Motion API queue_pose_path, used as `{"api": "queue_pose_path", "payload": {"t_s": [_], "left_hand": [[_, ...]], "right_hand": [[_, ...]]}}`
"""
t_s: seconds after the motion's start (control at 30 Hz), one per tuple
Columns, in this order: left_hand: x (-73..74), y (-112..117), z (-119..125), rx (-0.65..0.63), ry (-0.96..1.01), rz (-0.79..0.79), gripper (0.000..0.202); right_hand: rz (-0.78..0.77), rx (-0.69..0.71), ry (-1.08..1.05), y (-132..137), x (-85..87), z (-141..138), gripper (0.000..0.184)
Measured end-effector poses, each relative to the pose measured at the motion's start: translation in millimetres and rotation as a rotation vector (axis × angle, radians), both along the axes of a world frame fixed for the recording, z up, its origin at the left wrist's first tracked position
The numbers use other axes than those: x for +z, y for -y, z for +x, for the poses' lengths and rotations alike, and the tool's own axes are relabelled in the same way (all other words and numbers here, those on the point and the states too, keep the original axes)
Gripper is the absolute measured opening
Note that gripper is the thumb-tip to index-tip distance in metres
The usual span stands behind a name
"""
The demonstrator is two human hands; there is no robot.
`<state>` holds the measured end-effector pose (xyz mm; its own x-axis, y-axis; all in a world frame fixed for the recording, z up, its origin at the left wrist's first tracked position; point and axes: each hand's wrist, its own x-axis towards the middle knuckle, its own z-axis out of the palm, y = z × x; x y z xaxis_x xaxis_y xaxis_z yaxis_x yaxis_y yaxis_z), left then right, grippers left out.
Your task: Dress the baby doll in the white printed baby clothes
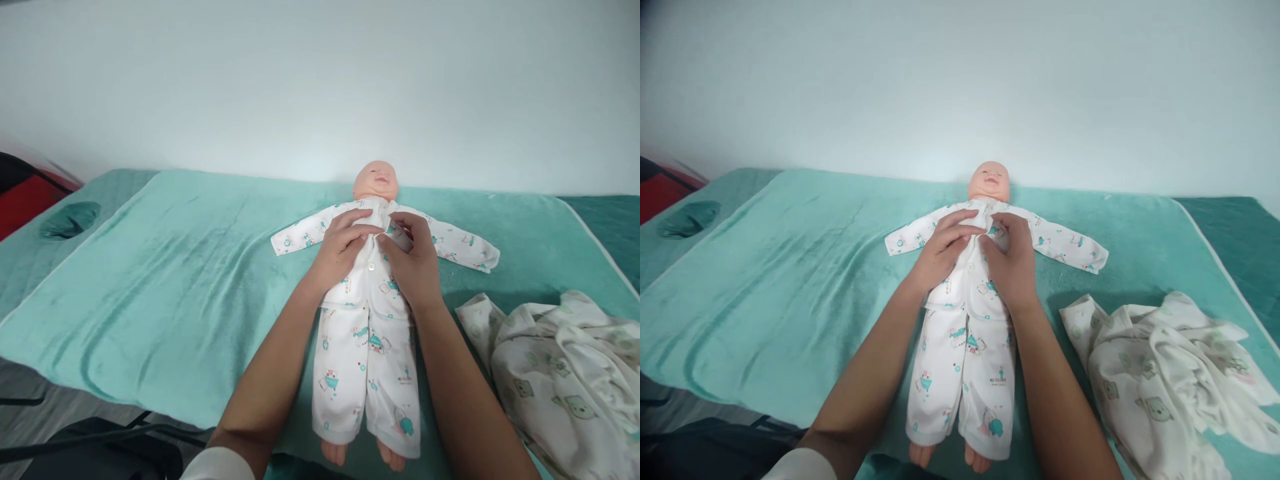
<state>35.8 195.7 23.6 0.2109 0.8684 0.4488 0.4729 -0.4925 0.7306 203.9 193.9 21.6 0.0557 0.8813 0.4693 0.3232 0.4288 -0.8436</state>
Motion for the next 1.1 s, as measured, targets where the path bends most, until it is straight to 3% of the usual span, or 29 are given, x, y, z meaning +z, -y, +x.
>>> {"api": "queue_pose_path", "payload": {"t_s": [0.2, 0.5, 0.67, 0.77, 0.9, 1.1], "left_hand": [[-0.8, -0.4, -0.1, -0.002, 0.006, -0.003, 0.034], [0.4, 0.5, 0.9, 0.006, 0.007, 0.008, 0.035], [0.8, 3.5, 2.1, 0.002, 0.02, 0.064, 0.036], [3.3, 7.8, 1.7, -0.008, 0.041, 0.08, 0.031], [12.0, 15.5, -5.1, -0.059, 0.093, -0.033, 0.018], [23.5, 19.5, -23.7, -0.267, -0.015, -0.19, 0.008]], "right_hand": [[0.104, 0.019, 0.043, -1.0, -1.1, 0.6, 0.025], [0.072, -0.012, 0.01, -0.6, -2.0, -0.8, 0.021], [0.017, -0.041, -0.144, 0.9, -2.7, -1.0, 0.007], [0.041, -0.044, -0.13, 4.7, 2.3, 0.1, 0.019], [0.063, 0.072, -0.013, 12.7, 8.1, 5.4, 0.032], [0.046, 0.257, 0.188, 18.5, 5.4, 18.5, 0.017]]}}
